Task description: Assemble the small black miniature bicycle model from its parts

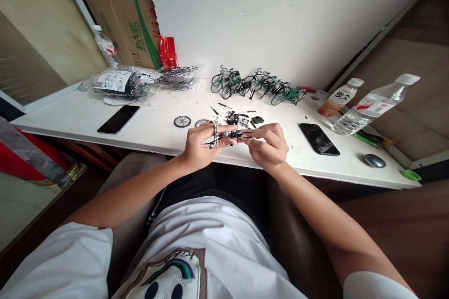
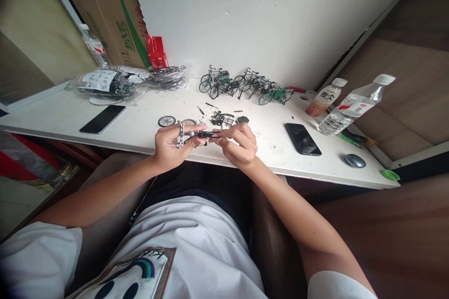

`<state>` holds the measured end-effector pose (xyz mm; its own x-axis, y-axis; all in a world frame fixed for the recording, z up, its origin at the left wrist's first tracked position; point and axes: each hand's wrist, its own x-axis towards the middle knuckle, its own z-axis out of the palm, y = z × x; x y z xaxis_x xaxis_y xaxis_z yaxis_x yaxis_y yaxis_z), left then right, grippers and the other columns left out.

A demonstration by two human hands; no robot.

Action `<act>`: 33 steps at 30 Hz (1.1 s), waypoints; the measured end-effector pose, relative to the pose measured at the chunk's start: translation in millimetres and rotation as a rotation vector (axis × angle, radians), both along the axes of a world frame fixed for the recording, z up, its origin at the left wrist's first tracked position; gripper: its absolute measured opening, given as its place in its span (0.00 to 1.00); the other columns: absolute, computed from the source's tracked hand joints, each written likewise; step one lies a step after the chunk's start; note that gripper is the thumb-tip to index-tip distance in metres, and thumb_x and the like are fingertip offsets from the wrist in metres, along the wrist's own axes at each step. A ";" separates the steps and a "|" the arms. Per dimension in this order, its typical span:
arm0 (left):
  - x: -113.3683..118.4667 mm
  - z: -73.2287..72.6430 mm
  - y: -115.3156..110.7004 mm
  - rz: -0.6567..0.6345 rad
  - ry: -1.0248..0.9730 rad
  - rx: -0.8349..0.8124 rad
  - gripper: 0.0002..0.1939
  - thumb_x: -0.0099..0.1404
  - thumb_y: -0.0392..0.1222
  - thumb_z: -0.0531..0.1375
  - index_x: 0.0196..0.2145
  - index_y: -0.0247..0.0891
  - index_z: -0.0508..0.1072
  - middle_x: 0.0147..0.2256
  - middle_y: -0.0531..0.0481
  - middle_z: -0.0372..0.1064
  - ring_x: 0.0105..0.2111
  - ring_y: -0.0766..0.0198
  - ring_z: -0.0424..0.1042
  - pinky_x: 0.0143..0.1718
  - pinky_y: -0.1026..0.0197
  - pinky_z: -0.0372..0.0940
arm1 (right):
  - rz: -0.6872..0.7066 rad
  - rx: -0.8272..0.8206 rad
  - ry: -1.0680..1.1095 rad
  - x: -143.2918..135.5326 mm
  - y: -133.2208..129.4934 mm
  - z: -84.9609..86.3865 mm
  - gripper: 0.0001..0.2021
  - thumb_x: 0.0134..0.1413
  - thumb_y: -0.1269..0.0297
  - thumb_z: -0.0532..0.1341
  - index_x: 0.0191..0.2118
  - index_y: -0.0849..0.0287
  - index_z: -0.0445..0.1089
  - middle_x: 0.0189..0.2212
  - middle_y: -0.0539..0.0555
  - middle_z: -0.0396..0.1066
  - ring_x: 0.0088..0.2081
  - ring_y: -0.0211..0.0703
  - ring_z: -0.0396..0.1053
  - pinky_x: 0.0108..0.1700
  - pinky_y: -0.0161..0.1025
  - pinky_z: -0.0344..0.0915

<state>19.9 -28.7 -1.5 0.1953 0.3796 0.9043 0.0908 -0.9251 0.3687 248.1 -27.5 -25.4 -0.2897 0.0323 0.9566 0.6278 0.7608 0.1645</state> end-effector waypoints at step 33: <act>9.2 4.4 -1.2 -0.147 -0.091 -0.685 0.23 0.70 0.60 0.68 0.30 0.36 0.79 0.27 0.47 0.78 0.29 0.61 0.77 0.37 0.60 0.73 | 0.193 -0.263 0.211 -24.6 -1.6 -3.8 0.05 0.61 0.67 0.75 0.42 0.51 0.81 0.33 0.52 0.84 0.32 0.48 0.79 0.37 0.50 0.74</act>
<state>29.0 -30.0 2.9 0.2230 0.8449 0.4863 -0.0762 -0.4823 0.8727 223.5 -29.1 -29.2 -0.1122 0.2485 0.9621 0.4682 0.8672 -0.1694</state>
